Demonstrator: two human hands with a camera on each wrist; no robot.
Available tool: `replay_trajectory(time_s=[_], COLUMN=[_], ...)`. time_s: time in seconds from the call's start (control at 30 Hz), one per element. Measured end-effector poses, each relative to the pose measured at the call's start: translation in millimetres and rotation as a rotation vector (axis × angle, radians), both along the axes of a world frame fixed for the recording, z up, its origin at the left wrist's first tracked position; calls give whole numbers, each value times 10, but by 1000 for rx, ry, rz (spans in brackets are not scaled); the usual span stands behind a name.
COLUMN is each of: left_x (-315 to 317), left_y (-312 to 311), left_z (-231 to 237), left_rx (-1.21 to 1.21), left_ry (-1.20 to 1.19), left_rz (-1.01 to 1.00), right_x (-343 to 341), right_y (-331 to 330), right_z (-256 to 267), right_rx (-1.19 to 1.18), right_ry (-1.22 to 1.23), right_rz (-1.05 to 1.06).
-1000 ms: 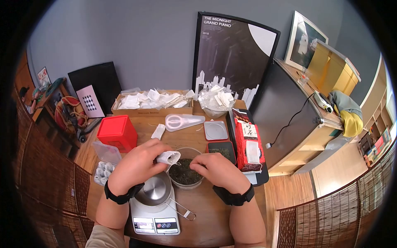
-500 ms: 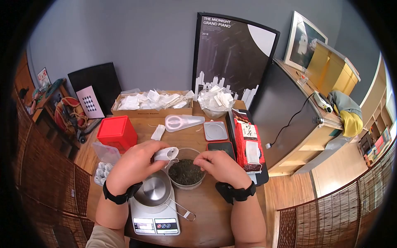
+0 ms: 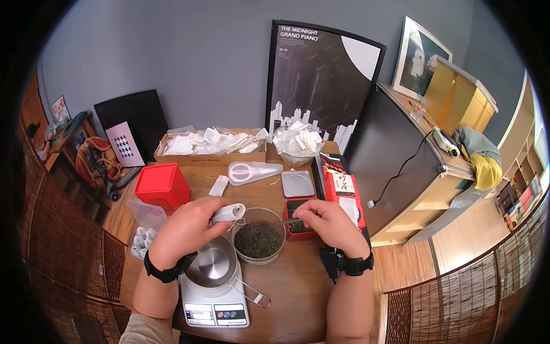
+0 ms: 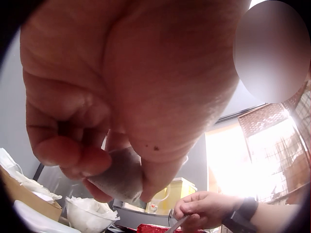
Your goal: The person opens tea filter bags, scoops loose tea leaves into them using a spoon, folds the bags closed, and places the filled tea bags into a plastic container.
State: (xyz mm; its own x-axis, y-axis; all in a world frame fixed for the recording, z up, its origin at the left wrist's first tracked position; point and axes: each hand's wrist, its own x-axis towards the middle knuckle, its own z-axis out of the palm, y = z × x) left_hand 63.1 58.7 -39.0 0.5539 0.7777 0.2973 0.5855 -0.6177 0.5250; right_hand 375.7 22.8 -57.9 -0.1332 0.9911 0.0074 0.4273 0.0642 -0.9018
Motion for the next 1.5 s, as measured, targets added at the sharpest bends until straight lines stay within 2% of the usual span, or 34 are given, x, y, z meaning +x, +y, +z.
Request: replay_trajectory(time_s=[0.13,0.23,0.5,1.0,1.33,1.5], left_x=[6,16,26,29,39,59], left_y=[11,12,20,11,-20,-36], left_z=[-39,-61,-78,-76,-42,-14], left_rx=[12,15,17,27,15,10], left_ry=[12,41,92,119,124,131], left_rz=[-7,4,31,40,36,17], right_x=[22,46,124,-52,-161,-215], right_y=[-75,-131,-189,-208,-202,-255], right_z=[129,201,236,294,304,334], right_rx=[39,-26,79,125,122,219], right_ry=[-9,-6,137,241,120,57], right_rz=[-27,-108,-180,-144,-159,-146])
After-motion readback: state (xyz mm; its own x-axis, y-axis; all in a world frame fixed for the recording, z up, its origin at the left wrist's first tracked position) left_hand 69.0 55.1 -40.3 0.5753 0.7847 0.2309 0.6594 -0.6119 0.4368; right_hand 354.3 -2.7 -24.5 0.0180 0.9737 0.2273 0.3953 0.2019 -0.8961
